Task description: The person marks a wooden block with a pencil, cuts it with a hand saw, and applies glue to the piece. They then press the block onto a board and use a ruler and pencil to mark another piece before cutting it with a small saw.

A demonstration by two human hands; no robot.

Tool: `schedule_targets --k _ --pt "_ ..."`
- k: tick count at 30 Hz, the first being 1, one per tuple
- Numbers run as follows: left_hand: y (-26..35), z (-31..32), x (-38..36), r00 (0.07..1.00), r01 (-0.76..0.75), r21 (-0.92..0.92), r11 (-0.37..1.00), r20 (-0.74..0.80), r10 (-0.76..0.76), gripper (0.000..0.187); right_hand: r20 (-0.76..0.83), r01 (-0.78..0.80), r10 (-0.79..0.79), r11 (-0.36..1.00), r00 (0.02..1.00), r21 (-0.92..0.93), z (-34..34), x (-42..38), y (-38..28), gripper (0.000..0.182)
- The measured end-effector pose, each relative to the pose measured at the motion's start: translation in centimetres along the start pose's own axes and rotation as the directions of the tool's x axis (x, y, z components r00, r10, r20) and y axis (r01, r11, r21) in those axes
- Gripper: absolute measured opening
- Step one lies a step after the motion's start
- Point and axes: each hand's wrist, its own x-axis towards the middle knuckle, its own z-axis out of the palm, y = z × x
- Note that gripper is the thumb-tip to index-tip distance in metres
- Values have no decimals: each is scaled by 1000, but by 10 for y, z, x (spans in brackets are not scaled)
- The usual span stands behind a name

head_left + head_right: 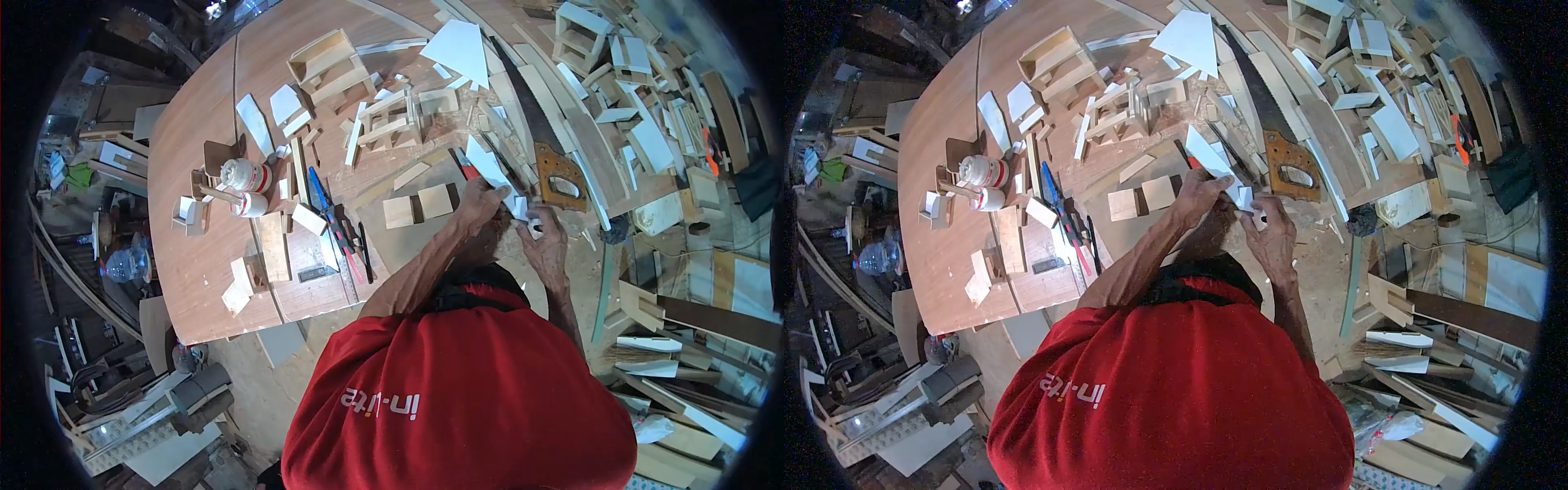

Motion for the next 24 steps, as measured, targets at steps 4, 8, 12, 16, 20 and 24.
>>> schedule_targets --k 4,8,12,16,20,24 --pt "-1 -2 -3 997 -79 19 997 -25 79 23 10 -21 21 1000 1000 -24 11 1 4 26" --pt "-11 -17 -9 993 -119 138 983 17 118 28 -84 -78 73 996 994 -51 21 5 10 27" --pt "21 -42 -48 955 -256 582 772 28 296 31 -90 -85 67 975 994 -206 26 15 8 25" --pt "22 -95 -75 885 -280 676 681 -92 456 35 -52 -68 56 959 997 -276 38 21 15 26" --pt "12 -136 -93 894 -79 904 420 -122 432 52 -12 -175 180 937 984 -302 46 26 13 27" --pt "10 -126 -100 918 -71 945 320 -63 392 69 -2 -147 153 944 988 -295 50 28 14 27"
